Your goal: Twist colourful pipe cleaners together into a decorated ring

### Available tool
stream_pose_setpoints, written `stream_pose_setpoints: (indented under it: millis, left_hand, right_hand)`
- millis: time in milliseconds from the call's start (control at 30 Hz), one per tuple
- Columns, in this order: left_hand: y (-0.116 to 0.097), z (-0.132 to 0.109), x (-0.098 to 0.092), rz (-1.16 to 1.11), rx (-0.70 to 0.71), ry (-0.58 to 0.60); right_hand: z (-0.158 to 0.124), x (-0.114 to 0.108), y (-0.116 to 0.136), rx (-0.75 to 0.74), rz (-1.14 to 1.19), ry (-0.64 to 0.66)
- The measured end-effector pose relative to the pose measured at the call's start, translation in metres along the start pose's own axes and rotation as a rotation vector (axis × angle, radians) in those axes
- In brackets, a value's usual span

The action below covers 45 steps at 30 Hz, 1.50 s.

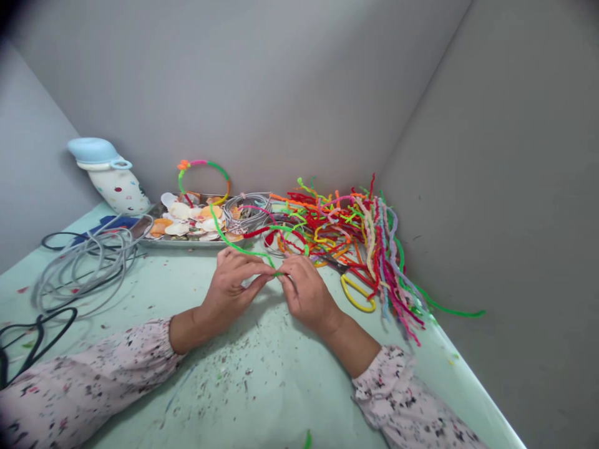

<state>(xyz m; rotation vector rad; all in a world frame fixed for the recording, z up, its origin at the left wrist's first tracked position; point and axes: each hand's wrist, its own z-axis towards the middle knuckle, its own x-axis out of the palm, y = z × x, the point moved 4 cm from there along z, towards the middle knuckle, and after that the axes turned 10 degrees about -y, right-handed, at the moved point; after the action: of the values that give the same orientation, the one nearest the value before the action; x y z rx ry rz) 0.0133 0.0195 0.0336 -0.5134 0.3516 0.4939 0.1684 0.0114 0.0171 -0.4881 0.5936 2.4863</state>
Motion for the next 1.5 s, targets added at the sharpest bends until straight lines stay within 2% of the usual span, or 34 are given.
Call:
stream_pose_setpoints:
  millis: [800,1033,1233,1500]
  left_hand:
    - [-0.0024,0.001,-0.0036,0.024,0.057,-0.022]
    - [-0.0034,0.0015,-0.0043,0.073,0.119,-0.004]
    - [-0.0054,0.0006,-0.0071,0.118,0.184,-0.049]
    - [-0.0076,0.0014,-0.0071,0.112,0.196,-0.037]
  right_hand:
    - [0.0003,-0.0003,0.0025,0.01,0.014,0.004]
    - [0.0016,-0.0006,0.0037,0.015,0.025,0.006]
    - [0.0025,-0.0011,0.0048,0.032,0.032,0.005]
    - [0.0024,-0.0014,0.0051,0.029,0.028,0.007]
